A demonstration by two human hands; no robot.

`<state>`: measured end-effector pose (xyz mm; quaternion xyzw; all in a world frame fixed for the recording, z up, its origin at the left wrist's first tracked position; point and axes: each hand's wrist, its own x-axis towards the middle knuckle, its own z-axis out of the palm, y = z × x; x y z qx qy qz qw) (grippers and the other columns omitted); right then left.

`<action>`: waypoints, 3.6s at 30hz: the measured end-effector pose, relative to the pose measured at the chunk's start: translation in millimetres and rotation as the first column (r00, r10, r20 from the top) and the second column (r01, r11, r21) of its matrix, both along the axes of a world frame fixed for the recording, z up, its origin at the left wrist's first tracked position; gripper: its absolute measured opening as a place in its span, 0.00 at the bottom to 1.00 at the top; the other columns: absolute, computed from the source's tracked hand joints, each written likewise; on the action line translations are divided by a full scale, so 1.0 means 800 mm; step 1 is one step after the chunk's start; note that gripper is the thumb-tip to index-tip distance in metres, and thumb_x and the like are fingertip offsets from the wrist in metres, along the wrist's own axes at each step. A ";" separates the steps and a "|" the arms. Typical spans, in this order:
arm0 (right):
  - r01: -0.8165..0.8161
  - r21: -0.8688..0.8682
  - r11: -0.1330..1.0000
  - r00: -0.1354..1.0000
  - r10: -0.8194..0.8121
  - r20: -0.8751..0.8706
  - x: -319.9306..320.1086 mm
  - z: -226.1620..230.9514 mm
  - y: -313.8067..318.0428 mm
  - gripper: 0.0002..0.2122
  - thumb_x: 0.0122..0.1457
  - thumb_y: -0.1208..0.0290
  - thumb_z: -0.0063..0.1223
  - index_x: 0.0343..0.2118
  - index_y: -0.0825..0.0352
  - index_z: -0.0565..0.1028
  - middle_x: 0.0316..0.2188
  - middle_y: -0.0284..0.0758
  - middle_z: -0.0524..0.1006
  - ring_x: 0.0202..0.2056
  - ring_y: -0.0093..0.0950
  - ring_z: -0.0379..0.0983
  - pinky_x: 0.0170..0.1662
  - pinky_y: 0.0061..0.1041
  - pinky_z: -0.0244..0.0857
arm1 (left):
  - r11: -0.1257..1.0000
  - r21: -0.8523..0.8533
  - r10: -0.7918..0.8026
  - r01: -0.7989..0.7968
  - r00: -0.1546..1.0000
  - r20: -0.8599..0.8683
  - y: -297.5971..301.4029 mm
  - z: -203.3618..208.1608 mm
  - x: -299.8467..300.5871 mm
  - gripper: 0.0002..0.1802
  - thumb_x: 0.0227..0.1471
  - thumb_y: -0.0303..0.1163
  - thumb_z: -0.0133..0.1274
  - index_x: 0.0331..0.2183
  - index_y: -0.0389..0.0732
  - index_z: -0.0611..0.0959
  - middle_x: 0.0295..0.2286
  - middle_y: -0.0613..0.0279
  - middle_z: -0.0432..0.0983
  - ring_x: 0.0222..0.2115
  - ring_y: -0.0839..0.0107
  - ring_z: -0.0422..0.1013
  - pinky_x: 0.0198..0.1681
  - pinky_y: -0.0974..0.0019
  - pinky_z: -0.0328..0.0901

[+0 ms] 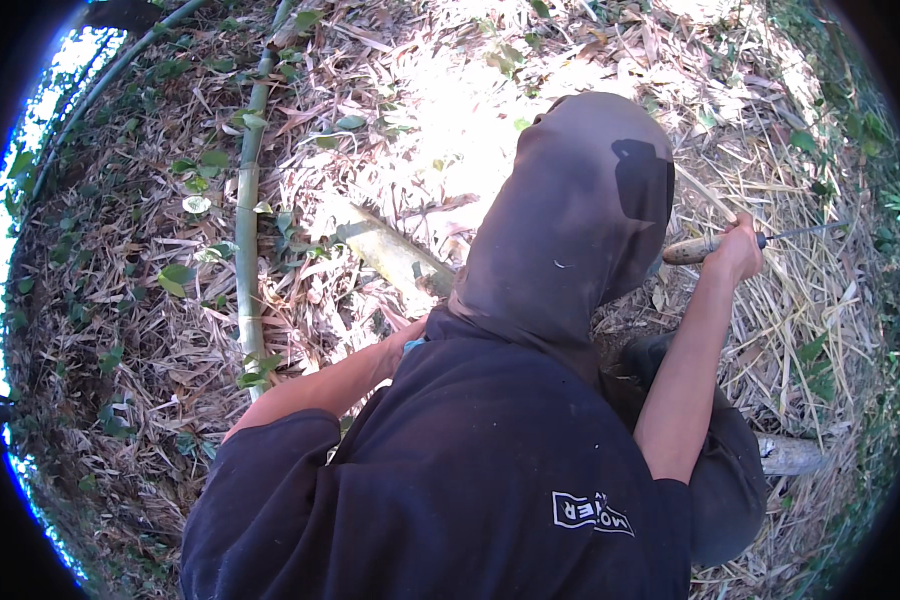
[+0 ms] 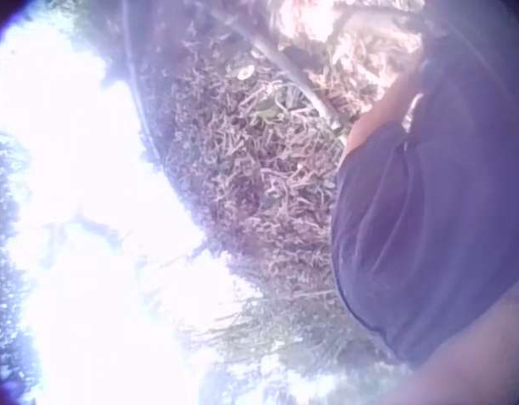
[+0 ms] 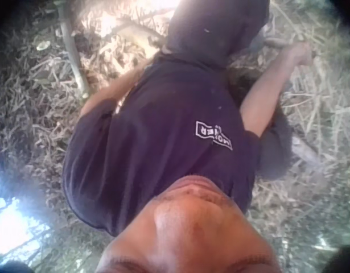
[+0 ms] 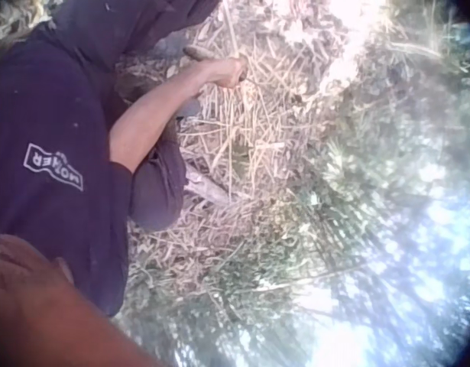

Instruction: The person sits on the ground in a bamboo forest and uses a machete to shave the outer green layer off a bamboo stalk. They hold the stalk with one hand and use the machete to peel away the outer skin, revealing the lighter inner wood.

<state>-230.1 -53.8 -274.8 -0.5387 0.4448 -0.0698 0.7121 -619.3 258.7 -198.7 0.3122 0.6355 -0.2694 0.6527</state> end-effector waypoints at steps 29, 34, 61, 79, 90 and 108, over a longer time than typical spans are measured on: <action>-0.077 -0.051 0.996 0.987 0.069 -0.146 0.000 -0.011 -0.002 0.11 0.48 0.72 0.59 0.27 0.74 0.71 0.28 0.39 0.73 0.29 0.34 0.69 0.35 0.42 0.67 | 0.669 0.267 -0.678 0.693 0.717 -0.162 0.026 0.049 0.053 0.64 0.38 0.80 0.45 0.58 0.29 0.67 0.57 0.36 0.61 0.58 0.45 0.58 0.54 0.44 0.59; -0.176 -0.090 0.980 0.974 0.161 -0.160 -0.013 -0.004 0.007 0.11 0.48 0.73 0.58 0.30 0.75 0.70 0.28 0.38 0.72 0.31 0.33 0.68 0.36 0.49 0.69 | 0.765 0.470 -0.518 0.440 0.854 0.044 0.052 0.020 -0.011 0.56 0.45 0.78 0.39 0.50 0.31 0.76 0.52 0.39 0.68 0.55 0.50 0.64 0.57 0.54 0.58; 0.006 -0.102 0.995 0.999 -0.002 0.042 -0.018 -0.004 -0.062 0.03 0.42 0.82 0.48 0.21 0.72 0.66 0.24 0.42 0.72 0.25 0.35 0.69 0.31 0.38 0.69 | 0.364 0.772 -0.858 0.521 0.510 0.061 0.144 0.024 -0.114 0.17 0.53 0.39 0.52 0.35 0.34 0.84 0.34 0.49 0.79 0.34 0.58 0.75 0.38 0.59 0.68; 0.085 -0.130 0.988 0.738 0.025 0.674 0.064 0.177 -0.011 0.07 0.55 0.83 0.54 0.32 0.67 0.67 0.28 0.36 0.76 0.32 0.26 0.75 0.38 0.24 0.67 | 0.232 0.969 -0.882 -0.081 -0.438 0.175 -0.070 0.183 0.480 0.15 0.56 0.33 0.53 0.43 0.35 0.77 0.40 0.48 0.74 0.42 0.58 0.72 0.47 0.60 0.65; -0.211 -0.119 0.970 0.682 0.233 0.693 0.050 0.169 0.045 0.06 0.57 0.79 0.53 0.34 0.68 0.68 0.27 0.34 0.75 0.29 0.22 0.72 0.33 0.24 0.69 | 0.178 0.950 -0.873 0.257 -0.405 0.273 -0.132 0.097 0.519 0.20 0.61 0.43 0.47 0.42 0.34 0.76 0.27 0.53 0.73 0.27 0.61 0.70 0.31 0.61 0.64; 0.014 -0.994 0.113 0.594 0.799 0.099 -0.025 0.168 0.033 0.14 0.37 0.61 0.62 0.27 0.62 0.76 0.25 0.34 0.76 0.30 0.37 0.75 0.37 0.35 0.66 | 0.037 0.984 -0.887 -0.174 -0.460 -0.048 -0.088 0.073 0.475 0.15 0.55 0.28 0.50 0.44 0.35 0.75 0.39 0.49 0.74 0.42 0.54 0.71 0.46 0.54 0.65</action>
